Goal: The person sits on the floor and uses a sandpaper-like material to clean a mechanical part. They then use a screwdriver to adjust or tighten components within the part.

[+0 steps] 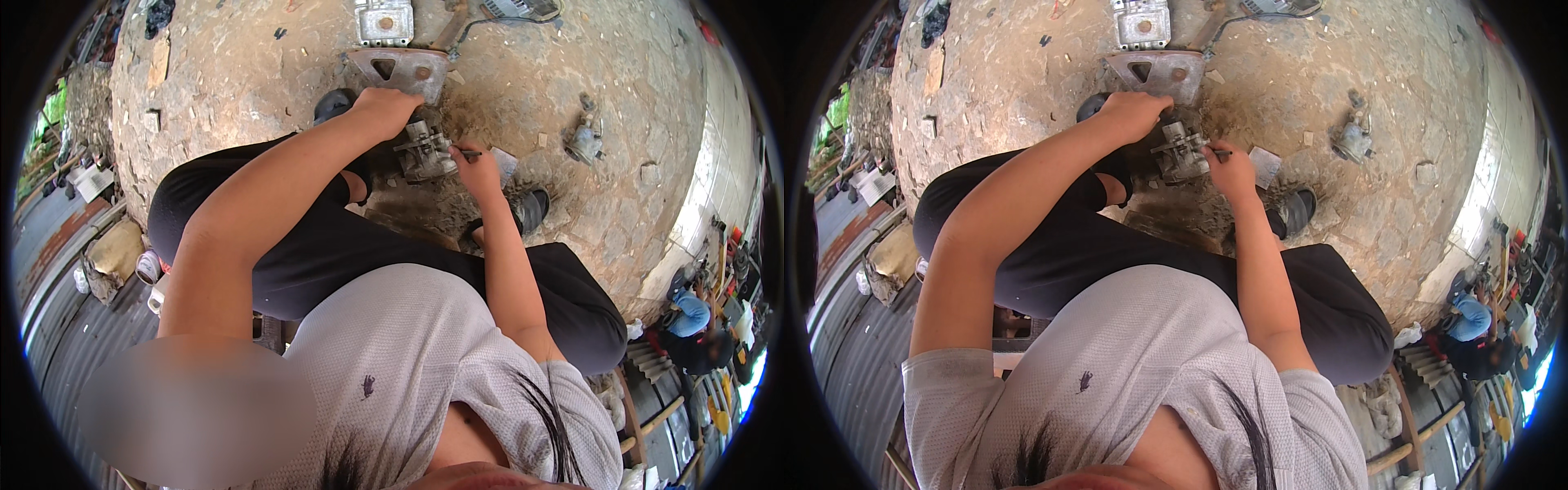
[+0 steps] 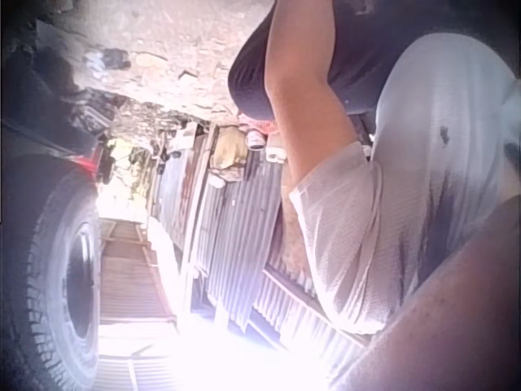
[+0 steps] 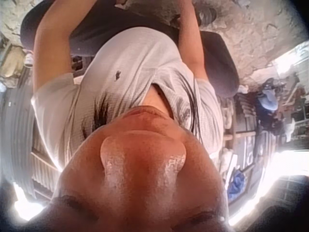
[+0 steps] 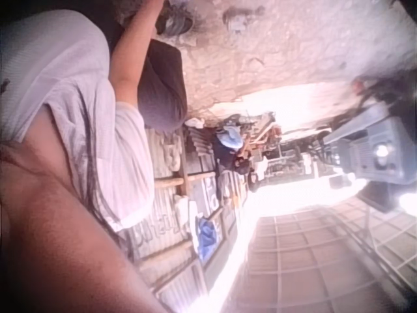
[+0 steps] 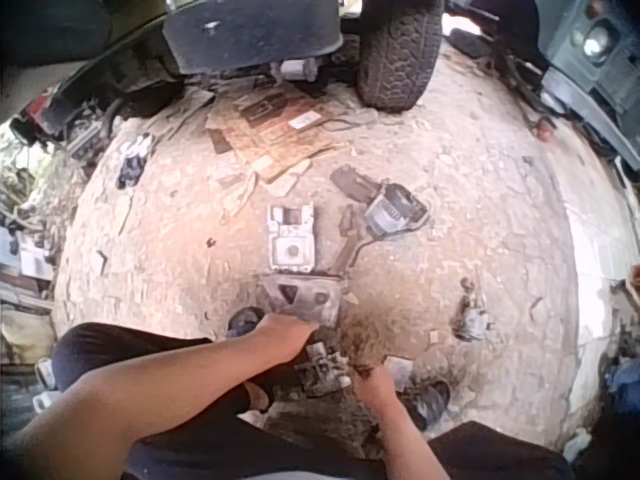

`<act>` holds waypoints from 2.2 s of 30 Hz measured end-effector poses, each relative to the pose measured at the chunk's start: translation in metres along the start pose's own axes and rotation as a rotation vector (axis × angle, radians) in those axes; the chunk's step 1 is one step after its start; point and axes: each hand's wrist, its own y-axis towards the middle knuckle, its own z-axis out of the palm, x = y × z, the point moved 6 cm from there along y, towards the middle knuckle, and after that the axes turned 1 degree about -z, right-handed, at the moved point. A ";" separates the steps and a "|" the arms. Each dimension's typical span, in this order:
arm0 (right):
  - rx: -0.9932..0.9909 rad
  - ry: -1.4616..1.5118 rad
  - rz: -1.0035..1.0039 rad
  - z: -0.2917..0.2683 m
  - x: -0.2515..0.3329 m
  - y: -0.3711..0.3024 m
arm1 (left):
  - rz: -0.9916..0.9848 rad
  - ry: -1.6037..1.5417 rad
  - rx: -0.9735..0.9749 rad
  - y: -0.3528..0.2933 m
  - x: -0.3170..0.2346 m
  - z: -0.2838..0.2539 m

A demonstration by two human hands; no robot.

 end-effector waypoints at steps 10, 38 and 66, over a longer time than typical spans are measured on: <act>0.012 -0.027 -0.003 -0.001 0.005 0.005 | -0.023 -0.018 -0.003 -0.001 0.000 0.000; -0.073 0.140 -0.060 0.002 -0.005 0.009 | -0.021 -0.032 -0.003 0.003 0.004 0.003; 0.034 -0.133 0.022 -0.012 0.018 0.004 | 0.006 -0.041 -0.035 0.005 0.006 0.007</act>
